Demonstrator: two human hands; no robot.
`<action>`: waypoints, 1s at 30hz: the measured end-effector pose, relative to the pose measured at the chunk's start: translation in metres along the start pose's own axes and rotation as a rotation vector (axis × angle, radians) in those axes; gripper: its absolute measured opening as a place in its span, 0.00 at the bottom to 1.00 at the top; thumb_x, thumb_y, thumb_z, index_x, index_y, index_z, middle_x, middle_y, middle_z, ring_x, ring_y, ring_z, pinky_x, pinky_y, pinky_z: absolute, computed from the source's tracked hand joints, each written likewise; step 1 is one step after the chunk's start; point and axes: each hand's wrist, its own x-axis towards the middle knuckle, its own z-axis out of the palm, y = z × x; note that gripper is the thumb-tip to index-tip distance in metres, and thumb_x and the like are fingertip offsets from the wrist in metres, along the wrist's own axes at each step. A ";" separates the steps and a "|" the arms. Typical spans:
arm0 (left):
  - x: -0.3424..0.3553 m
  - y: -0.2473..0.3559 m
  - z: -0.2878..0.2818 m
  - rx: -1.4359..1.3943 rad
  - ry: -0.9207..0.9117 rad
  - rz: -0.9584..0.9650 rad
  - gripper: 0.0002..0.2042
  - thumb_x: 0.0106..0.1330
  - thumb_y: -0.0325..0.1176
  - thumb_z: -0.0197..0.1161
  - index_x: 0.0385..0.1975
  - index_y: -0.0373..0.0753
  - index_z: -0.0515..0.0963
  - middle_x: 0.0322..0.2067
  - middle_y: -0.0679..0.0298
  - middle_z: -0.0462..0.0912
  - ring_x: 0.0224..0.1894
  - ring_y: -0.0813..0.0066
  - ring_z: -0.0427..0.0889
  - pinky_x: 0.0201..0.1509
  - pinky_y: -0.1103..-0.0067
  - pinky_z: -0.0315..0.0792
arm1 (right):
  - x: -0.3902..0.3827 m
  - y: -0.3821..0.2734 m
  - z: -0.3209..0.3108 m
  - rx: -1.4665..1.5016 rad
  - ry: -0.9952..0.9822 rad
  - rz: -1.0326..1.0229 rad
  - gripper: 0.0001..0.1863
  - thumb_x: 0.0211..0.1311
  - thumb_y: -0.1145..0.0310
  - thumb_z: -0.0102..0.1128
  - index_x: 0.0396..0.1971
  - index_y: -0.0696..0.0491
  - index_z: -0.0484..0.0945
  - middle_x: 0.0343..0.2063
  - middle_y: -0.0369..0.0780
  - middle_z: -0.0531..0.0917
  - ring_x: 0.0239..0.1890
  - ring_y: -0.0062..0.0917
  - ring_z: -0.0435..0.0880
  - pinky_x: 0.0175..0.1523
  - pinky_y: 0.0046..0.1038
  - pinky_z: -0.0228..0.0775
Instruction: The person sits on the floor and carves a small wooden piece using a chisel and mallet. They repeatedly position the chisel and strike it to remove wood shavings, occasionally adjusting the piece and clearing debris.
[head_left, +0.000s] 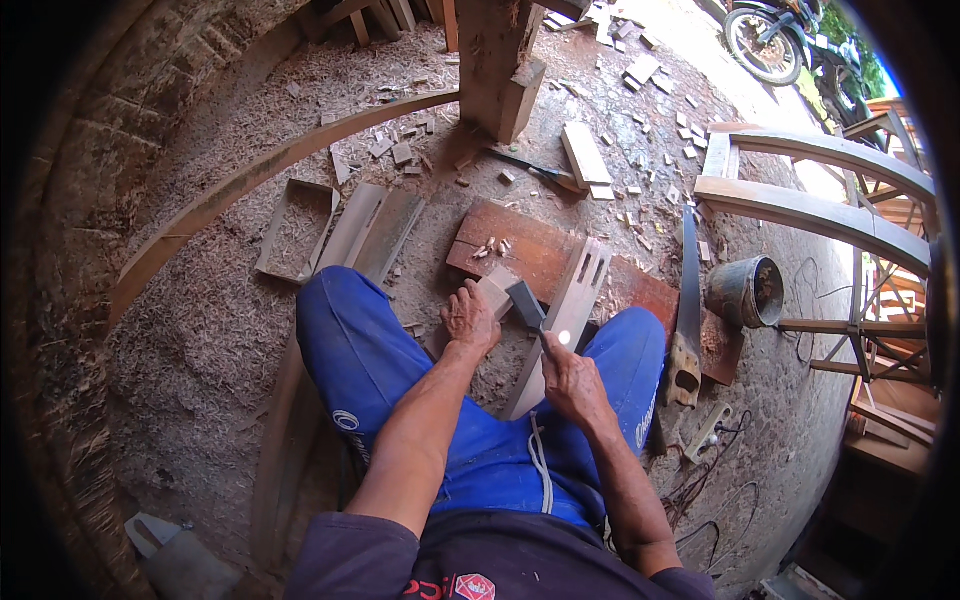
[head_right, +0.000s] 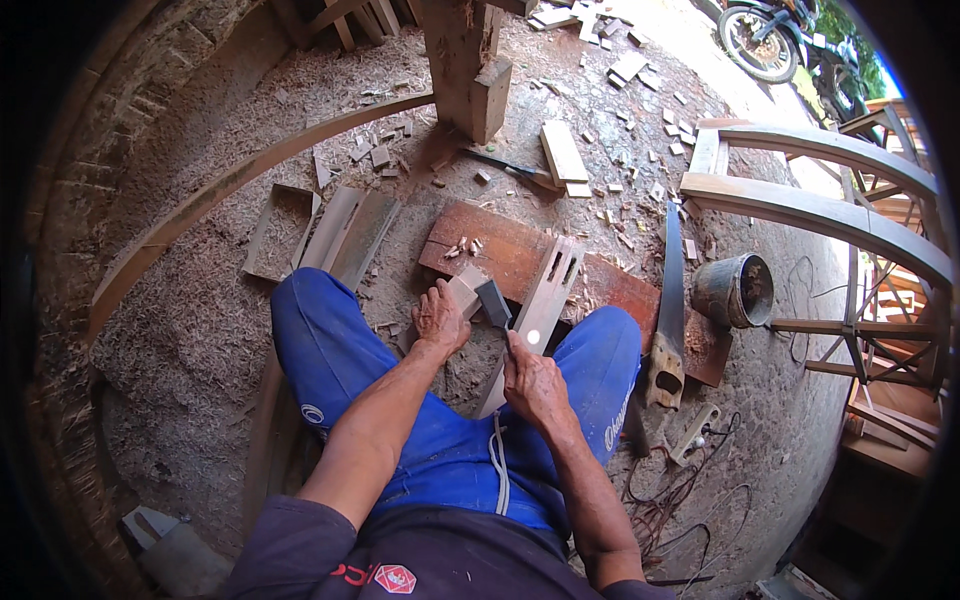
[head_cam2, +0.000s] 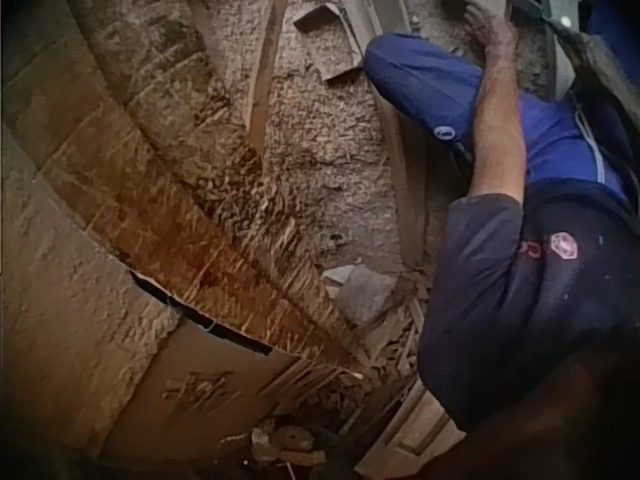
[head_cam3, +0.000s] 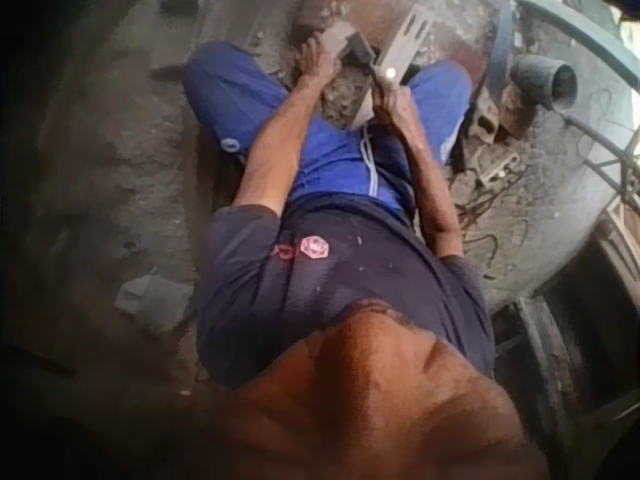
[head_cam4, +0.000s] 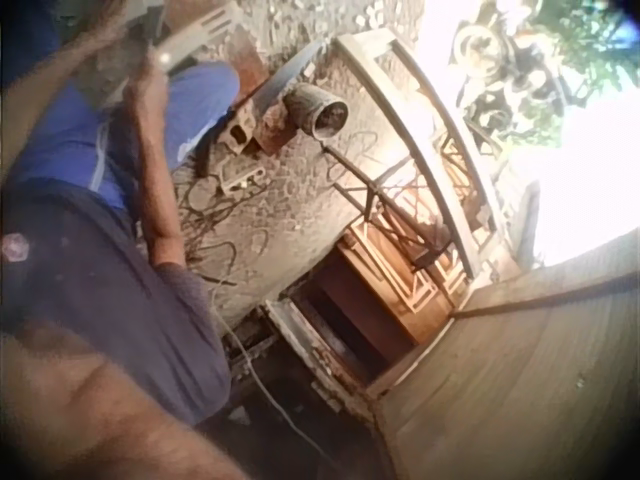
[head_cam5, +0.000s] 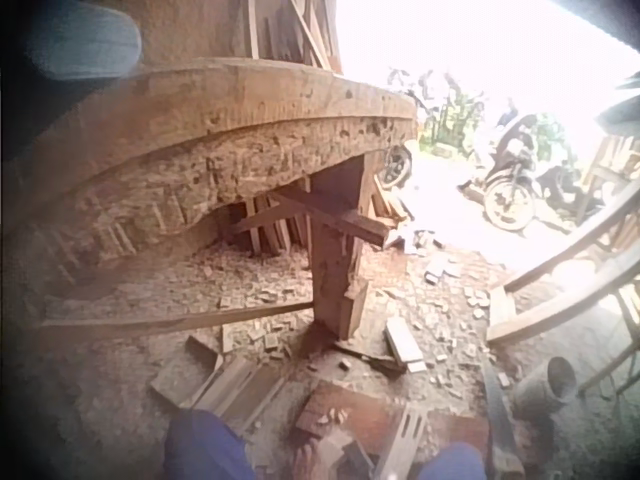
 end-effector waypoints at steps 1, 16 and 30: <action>0.000 -0.001 0.000 0.009 -0.006 0.009 0.48 0.52 0.39 0.76 0.70 0.32 0.53 0.58 0.49 0.70 0.64 0.49 0.70 0.63 0.50 0.66 | 0.000 0.002 0.001 0.001 0.003 0.001 0.21 0.73 0.66 0.51 0.62 0.54 0.74 0.33 0.60 0.85 0.38 0.57 0.85 0.45 0.54 0.77; 0.003 0.003 -0.002 0.112 0.066 0.066 0.44 0.50 0.40 0.77 0.64 0.31 0.58 0.55 0.48 0.73 0.60 0.48 0.74 0.60 0.53 0.71 | 0.005 0.019 0.017 -0.027 0.053 0.012 0.20 0.74 0.64 0.52 0.62 0.49 0.75 0.32 0.60 0.84 0.38 0.57 0.85 0.44 0.54 0.76; 0.001 0.004 0.001 0.135 0.114 0.060 0.41 0.50 0.40 0.77 0.61 0.33 0.61 0.54 0.49 0.73 0.60 0.48 0.74 0.61 0.53 0.71 | 0.005 0.035 0.027 -0.023 0.060 -0.007 0.19 0.75 0.60 0.47 0.61 0.46 0.72 0.36 0.57 0.86 0.41 0.59 0.85 0.48 0.57 0.77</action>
